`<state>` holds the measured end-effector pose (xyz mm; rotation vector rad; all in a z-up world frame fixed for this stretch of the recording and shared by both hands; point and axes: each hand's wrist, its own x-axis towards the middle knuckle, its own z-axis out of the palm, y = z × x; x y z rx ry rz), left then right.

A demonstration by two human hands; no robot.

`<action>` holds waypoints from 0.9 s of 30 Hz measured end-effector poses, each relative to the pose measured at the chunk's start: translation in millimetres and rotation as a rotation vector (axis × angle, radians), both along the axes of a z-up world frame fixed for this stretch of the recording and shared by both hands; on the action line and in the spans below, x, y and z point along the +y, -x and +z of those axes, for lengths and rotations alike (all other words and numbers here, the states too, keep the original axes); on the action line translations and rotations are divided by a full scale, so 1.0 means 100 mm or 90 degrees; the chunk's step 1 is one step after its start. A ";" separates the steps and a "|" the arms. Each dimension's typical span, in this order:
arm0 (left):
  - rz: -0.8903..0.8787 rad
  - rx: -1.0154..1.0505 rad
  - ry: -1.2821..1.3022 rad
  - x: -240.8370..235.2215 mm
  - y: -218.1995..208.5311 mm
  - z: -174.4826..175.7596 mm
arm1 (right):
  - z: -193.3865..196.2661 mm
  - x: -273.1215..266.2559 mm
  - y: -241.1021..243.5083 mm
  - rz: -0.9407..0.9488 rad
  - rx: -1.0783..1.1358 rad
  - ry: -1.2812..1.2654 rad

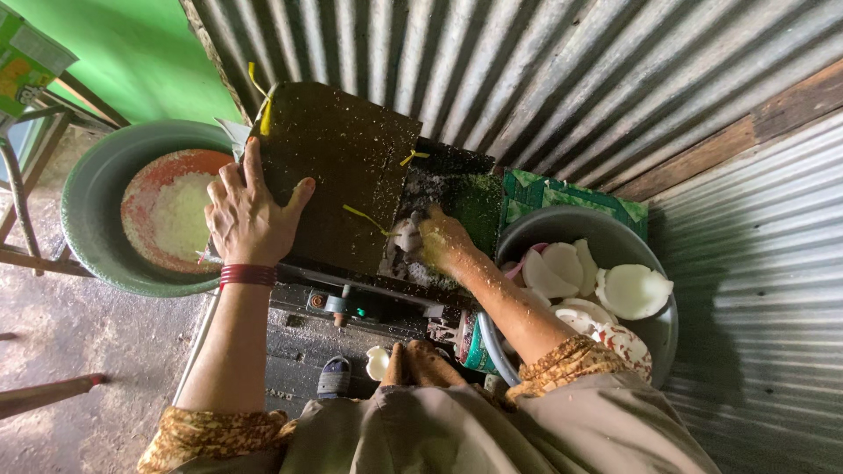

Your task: The person grates coconut pieces using a manual grater. They hold each piece with their right hand and rub it against the grater surface while steadying the grater with their left hand. Grated coconut falls into a bowl below, and used shells are placed in a separate bowl.

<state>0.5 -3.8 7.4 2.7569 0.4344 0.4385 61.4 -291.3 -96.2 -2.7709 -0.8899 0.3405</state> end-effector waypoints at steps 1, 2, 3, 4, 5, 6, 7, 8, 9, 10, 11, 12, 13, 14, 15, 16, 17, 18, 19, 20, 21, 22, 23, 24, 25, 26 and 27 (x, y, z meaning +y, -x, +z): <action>0.002 0.005 0.005 0.00 0.00 0.00 | -0.05 0.01 0.01 -0.013 0.015 -0.008; 0.002 0.004 0.004 -0.01 0.01 0.00 | -0.09 0.01 0.02 -0.020 0.030 -0.017; 0.002 0.001 0.004 -0.01 0.00 0.00 | -0.11 0.02 0.01 -0.034 0.055 -0.026; 0.002 -0.001 0.003 -0.01 0.00 0.01 | -0.14 0.02 0.01 -0.025 0.035 -0.027; -0.001 -0.002 0.003 -0.01 0.00 0.01 | -0.16 0.04 0.02 -0.016 0.016 -0.027; -0.004 -0.002 0.004 0.00 0.00 0.02 | -0.17 0.05 0.03 -0.007 -0.003 -0.027; -0.006 -0.003 0.005 0.00 0.01 0.02 | -0.18 0.06 0.04 -0.008 -0.007 -0.019; -0.006 -0.007 0.001 0.00 0.01 0.02 | -0.19 0.07 0.05 -0.008 -0.010 -0.011; -0.006 -0.010 -0.004 0.00 0.01 0.02 | -0.20 0.08 0.06 -0.009 -0.014 -0.003; -0.006 -0.014 -0.008 0.00 0.01 0.02 | -0.20 0.09 0.07 0.000 -0.024 -0.021; -0.006 -0.010 -0.003 0.00 0.00 0.02 | -0.19 0.10 0.08 0.009 -0.035 -0.039; -0.006 -0.007 0.001 0.01 -0.01 0.01 | -0.19 0.10 0.09 0.018 -0.045 -0.057; -0.008 -0.004 0.007 0.01 -0.01 0.01 | -0.19 0.11 0.11 0.012 -0.032 -0.055; -0.005 -0.001 0.011 0.01 0.00 0.00 | -0.18 0.12 0.13 0.006 -0.018 -0.052; -0.003 0.000 0.014 0.01 -0.01 -0.01 | -0.18 0.13 0.13 0.000 -0.006 -0.050; 0.000 0.001 0.017 0.02 -0.01 -0.01 | -0.17 0.14 0.12 -0.003 0.008 -0.063; -0.003 -0.007 0.005 0.03 -0.02 -0.01 | -0.16 0.15 0.10 -0.007 0.021 -0.076; -0.006 -0.015 -0.007 0.04 -0.03 -0.01 | -0.15 0.16 0.09 -0.011 0.035 -0.089; -0.011 -0.023 -0.019 0.04 -0.02 -0.02 | -0.14 0.14 0.09 -0.022 0.076 -0.083; -0.011 -0.014 -0.005 0.04 0.00 -0.02 | -0.13 0.12 0.09 -0.033 0.118 -0.076; -0.013 -0.007 0.007 0.04 0.01 -0.02 | -0.12 0.10 0.07 -0.045 0.159 -0.071; -0.015 0.000 0.020 0.04 0.01 -0.02 | -0.10 0.06 0.06 -0.023 0.113 -0.044; -0.015 -0.003 0.012 0.04 0.01 -0.02 | -0.08 0.02 0.06 0.002 0.067 -0.018; -0.015 -0.005 0.004 0.04 0.00 -0.02 | -0.06 -0.01 0.07 0.026 0.022 0.008; -0.015 -0.004 -0.003 0.03 0.02 -0.03 | -0.05 -0.03 0.11 0.015 0.008 0.005; -0.015 -0.005 -0.006 0.03 0.03 -0.03 | -0.04 -0.05 0.15 0.004 -0.007 0.001; -0.014 -0.007 -0.008 0.03 0.02 -0.03 | -0.02 -0.07 0.16 -0.006 -0.023 -0.002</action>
